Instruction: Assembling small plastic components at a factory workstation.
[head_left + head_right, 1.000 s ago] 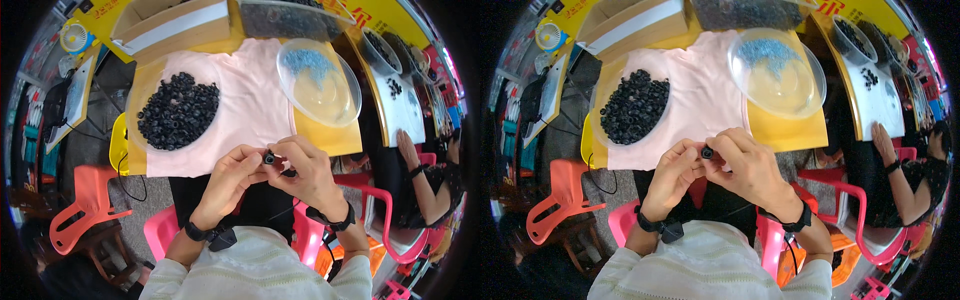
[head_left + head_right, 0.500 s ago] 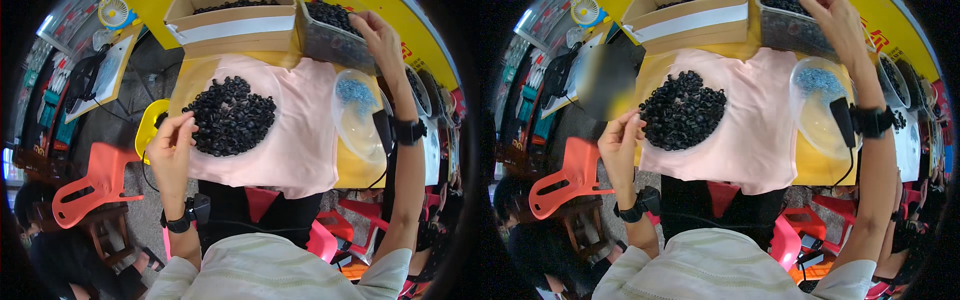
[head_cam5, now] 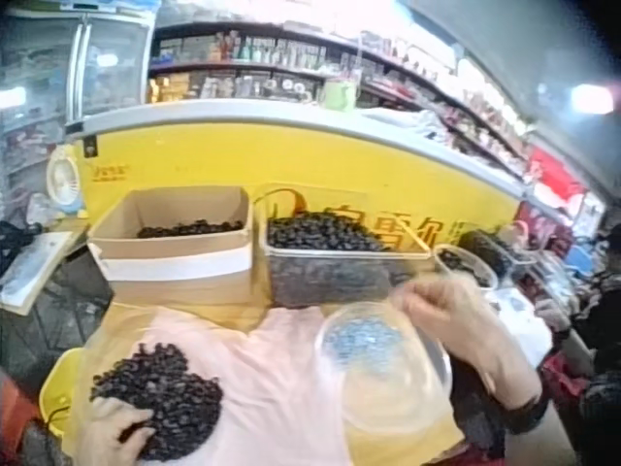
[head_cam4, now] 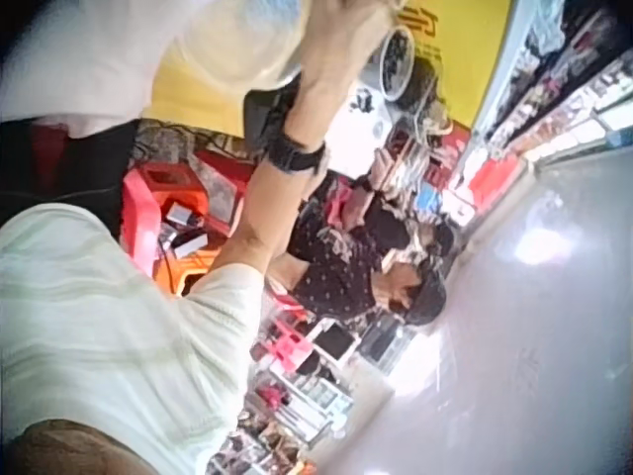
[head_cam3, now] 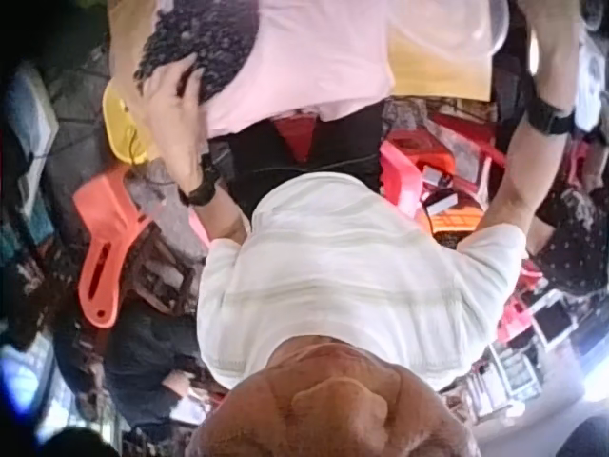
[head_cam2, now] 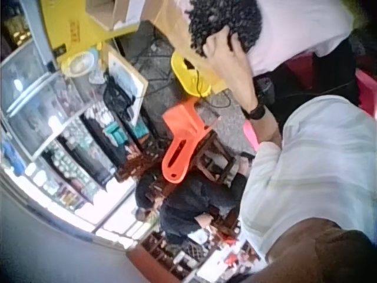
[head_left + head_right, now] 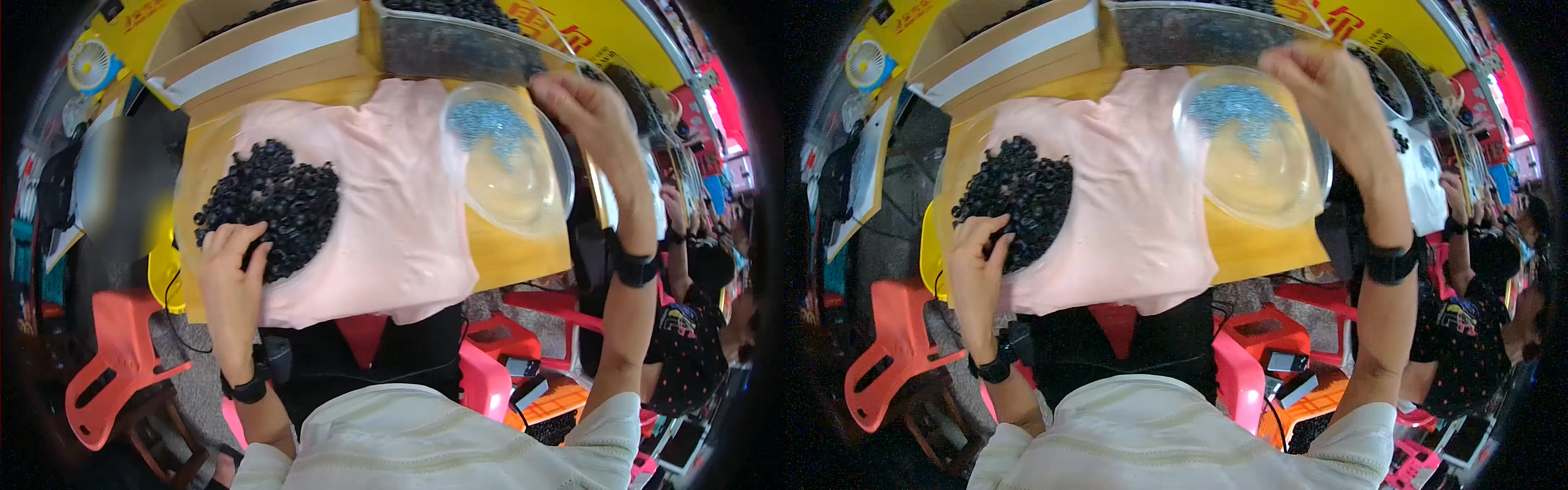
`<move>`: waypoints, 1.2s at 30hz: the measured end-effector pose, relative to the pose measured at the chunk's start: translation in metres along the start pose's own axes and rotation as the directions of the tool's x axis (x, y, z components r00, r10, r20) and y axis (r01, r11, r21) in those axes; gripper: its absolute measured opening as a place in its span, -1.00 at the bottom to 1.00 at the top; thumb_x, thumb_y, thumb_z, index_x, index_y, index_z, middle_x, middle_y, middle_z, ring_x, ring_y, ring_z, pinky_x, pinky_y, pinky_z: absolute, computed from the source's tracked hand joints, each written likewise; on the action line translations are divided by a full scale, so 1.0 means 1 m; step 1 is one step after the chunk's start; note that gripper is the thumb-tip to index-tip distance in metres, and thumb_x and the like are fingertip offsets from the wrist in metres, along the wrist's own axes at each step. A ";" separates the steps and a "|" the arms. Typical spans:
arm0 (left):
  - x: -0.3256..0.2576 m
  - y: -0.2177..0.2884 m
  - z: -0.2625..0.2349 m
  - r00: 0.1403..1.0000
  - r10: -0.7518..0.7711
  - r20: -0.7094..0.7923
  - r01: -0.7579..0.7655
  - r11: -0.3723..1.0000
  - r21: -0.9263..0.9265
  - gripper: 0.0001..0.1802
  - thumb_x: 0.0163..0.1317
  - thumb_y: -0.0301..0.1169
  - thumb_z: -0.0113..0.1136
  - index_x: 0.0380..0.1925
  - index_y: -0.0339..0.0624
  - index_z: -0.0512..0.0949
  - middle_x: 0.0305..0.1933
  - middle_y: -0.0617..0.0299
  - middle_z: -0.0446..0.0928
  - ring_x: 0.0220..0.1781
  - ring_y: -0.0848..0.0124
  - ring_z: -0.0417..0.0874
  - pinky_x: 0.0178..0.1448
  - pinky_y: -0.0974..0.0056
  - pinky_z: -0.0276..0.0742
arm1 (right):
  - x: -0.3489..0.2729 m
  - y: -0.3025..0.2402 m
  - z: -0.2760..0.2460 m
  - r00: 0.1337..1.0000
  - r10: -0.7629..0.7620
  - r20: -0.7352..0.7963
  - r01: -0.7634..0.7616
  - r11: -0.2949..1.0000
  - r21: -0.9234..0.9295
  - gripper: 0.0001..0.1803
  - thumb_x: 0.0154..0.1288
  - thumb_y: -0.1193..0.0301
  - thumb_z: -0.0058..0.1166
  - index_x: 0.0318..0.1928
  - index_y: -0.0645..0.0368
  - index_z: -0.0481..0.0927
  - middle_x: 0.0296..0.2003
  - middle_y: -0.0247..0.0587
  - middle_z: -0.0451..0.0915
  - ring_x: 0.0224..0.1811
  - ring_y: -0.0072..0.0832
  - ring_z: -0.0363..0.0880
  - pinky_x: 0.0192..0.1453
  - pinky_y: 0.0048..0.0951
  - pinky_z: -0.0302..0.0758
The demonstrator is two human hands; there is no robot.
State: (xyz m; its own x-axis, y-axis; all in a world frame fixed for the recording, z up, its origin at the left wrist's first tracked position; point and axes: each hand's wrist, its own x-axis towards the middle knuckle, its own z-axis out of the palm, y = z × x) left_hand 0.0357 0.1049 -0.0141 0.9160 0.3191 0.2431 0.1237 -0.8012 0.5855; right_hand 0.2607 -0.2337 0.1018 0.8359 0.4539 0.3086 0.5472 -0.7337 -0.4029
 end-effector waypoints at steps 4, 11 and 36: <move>0.003 0.010 0.001 0.999 0.031 0.028 -0.032 0.999 0.013 -0.77 0.10 -0.59 0.26 -0.19 -0.27 0.64 -0.23 0.10 0.57 -0.19 0.19 0.52 -0.08 0.22 0.43 | -0.069 0.020 0.002 0.974 0.153 0.165 -0.142 0.987 -0.076 -0.82 0.20 0.39 0.24 -0.25 0.24 0.69 -0.41 -0.07 0.69 -0.42 -0.34 0.67 -0.28 -0.39 0.53; -0.007 0.022 0.010 0.993 -0.087 -0.078 0.039 0.877 -0.480 -0.78 0.16 -0.65 0.27 -0.16 -0.31 0.61 -0.18 0.27 0.50 -0.25 0.55 0.49 -0.15 0.46 0.44 | -0.109 0.044 0.033 0.990 0.104 0.095 -0.076 0.962 -0.261 -0.93 0.09 0.45 0.25 -0.36 0.12 0.68 -0.39 -0.16 0.67 -0.30 -0.19 0.66 -0.23 -0.29 0.57; -0.054 0.079 0.042 0.881 0.002 0.473 0.467 0.150 -0.871 -0.77 0.31 -0.62 0.15 -0.04 -0.36 0.51 -0.07 0.00 0.62 -0.09 0.32 0.71 0.02 0.27 0.67 | -0.108 0.043 0.044 0.996 0.010 0.087 -0.009 1.000 -0.008 -0.90 0.18 0.52 0.15 -0.30 0.24 0.53 -0.37 -0.01 0.61 -0.32 -0.10 0.63 -0.22 -0.24 0.53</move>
State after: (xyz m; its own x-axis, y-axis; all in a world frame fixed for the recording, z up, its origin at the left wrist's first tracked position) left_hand 0.0121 0.0032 -0.0137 0.9878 0.0401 -0.1502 0.1140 0.4698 0.8754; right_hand 0.1959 -0.2920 0.0129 0.8420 0.4889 0.2283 0.5389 -0.7418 -0.3991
